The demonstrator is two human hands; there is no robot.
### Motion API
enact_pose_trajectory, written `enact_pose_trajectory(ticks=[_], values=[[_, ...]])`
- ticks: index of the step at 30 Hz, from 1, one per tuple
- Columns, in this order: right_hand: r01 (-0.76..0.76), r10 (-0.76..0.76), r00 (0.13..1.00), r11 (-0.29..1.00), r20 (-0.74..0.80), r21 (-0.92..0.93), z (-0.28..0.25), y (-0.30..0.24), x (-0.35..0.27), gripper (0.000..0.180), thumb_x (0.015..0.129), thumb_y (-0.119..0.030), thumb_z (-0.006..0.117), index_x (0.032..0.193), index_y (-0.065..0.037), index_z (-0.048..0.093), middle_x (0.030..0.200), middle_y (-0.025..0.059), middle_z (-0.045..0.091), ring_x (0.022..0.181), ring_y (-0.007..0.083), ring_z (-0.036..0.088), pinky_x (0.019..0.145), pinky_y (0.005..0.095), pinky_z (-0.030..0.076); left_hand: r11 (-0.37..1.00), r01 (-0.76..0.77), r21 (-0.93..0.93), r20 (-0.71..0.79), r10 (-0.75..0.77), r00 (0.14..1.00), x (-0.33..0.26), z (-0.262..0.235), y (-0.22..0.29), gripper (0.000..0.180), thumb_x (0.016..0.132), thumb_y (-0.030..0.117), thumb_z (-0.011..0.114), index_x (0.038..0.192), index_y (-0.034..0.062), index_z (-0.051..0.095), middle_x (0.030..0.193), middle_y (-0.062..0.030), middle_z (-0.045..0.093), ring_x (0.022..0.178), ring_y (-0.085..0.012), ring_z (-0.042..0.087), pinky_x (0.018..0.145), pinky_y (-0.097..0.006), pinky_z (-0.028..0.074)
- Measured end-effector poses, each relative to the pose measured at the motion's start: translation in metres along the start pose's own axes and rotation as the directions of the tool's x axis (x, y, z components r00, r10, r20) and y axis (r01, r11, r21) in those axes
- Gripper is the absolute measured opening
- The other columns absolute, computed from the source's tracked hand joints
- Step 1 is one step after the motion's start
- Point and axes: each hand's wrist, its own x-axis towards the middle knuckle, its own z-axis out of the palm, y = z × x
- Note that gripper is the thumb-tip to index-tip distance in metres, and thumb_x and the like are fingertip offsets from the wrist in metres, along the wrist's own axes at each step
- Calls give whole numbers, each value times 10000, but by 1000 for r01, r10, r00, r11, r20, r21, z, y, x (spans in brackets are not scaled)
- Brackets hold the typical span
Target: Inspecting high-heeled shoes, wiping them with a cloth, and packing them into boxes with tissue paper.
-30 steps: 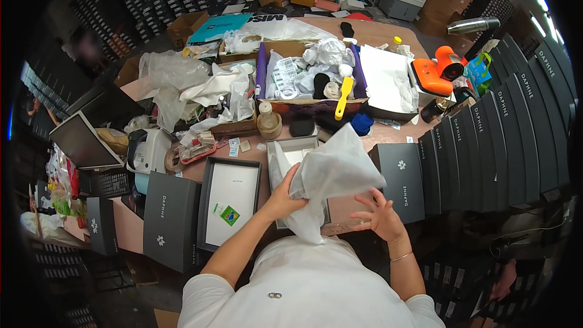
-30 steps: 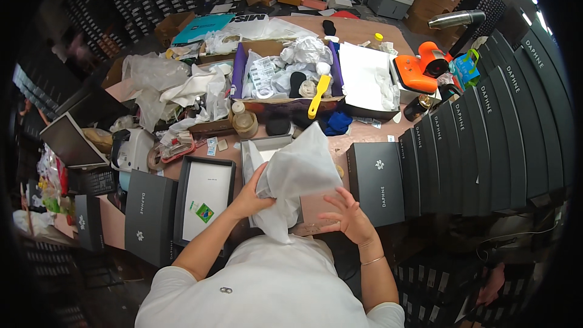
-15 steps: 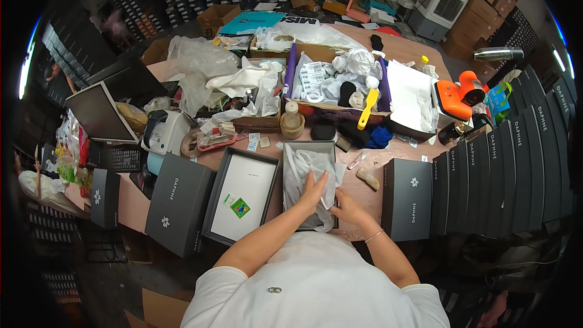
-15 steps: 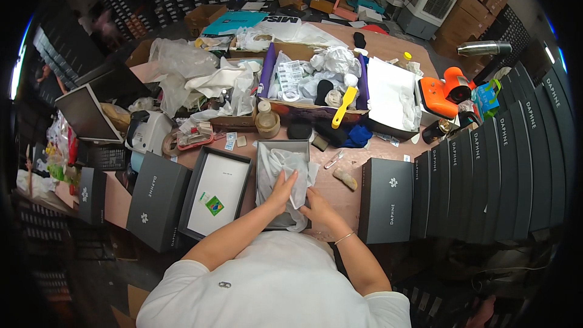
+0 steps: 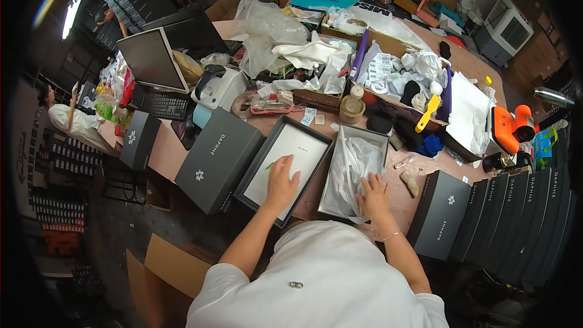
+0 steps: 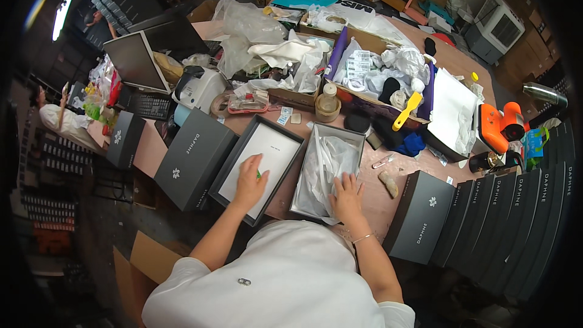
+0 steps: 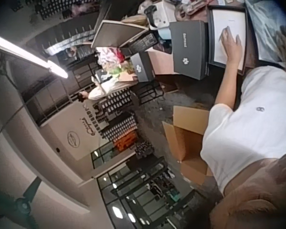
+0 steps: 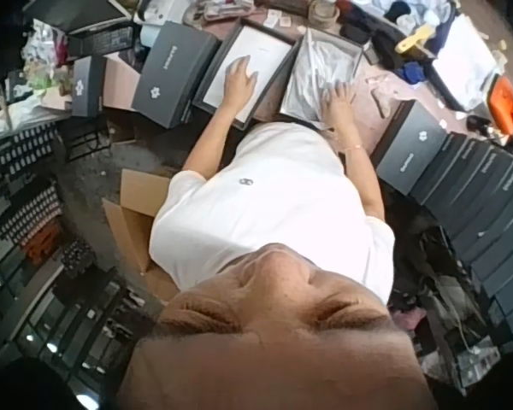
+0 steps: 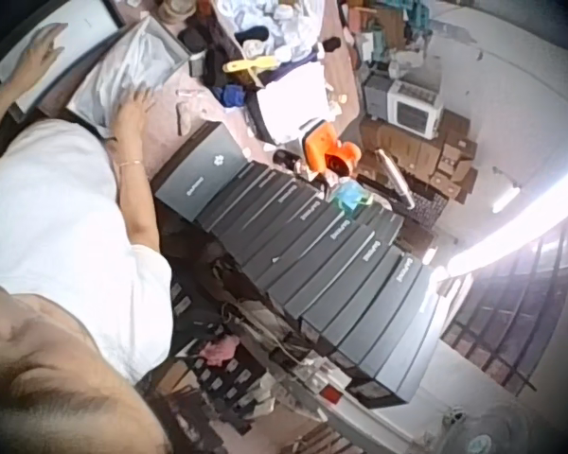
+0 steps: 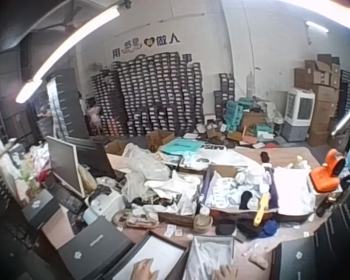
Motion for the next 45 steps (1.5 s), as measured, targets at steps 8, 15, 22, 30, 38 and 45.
enact_pose_trajectory(ticks=[8, 15, 22, 30, 38, 45], values=[[109, -53, 986, 922, -158, 371, -22, -26, -5, 429, 828, -207, 668, 1203, -22, 574, 1246, 197, 540, 1177, 352, 486, 1044, 454, 316, 988, 23, 153, 520, -100, 848, -31, 12, 20, 370, 845, 338, 660, 941, -10, 579, 788, -187, 624, 753, -395, 623, 693, -449, 501], [-72, 122, 993, 596, -1, 799, -63, 5, -26, 634, 928, -297, 588, 1441, -40, 319, 1409, 169, 429, 1335, 265, 378, 1096, 363, 289, 796, 171, -580, 571, 247, 783, 12, -74, 143, 273, 881, 228, 660, 961, -25, 598, 748, -156, 632, 709, -256, 641, 667, -339, 487], [-163, 367, 923, 644, -115, 747, -9, 60, 1, 601, 916, -376, 572, 1333, 30, 423, 1250, 270, 531, 1164, 375, 522, 988, 414, 399, 738, 326, -591, 443, -41, 895, -2, 65, 55, 493, 961, 287, 550, 1313, -41, 442, 1199, -144, 588, 1119, -254, 558, 1008, -343, 403], [-328, 440, 898, 655, 10, 681, 34, 35, -21, 481, 894, -375, 594, 1170, 19, 590, 970, 254, 627, 907, 362, 572, 809, 416, 454, 722, 532, -442, 494, -299, 816, -52, 106, -2, 516, 960, 303, 520, 1312, -69, 456, 1229, -241, 577, 1156, -327, 552, 979, -357, 415], [-145, 454, 890, 187, 45, 972, 29, 43, -28, 693, 867, -293, 664, 1417, 3, 366, 1380, 194, 462, 1268, 263, 441, 1028, 340, 366, 347, 866, -360, 880, -182, 438, -15, 97, 16, 528, 886, 252, 676, 1281, -47, 494, 1238, -142, 576, 1177, -222, 516, 1014, -351, 390], [-348, 688, 721, 465, -85, 814, -182, 132, -167, 547, 856, -170, 660, 1341, 3, 473, 1397, 170, 451, 1282, 261, 436, 1038, 338, 364, 341, 753, -563, 798, 463, 387, -39, 107, 177, 660, 920, 168, 625, 1456, 13, 274, 1420, -147, 388, 1283, -212, 421, 1039, -362, 393]])
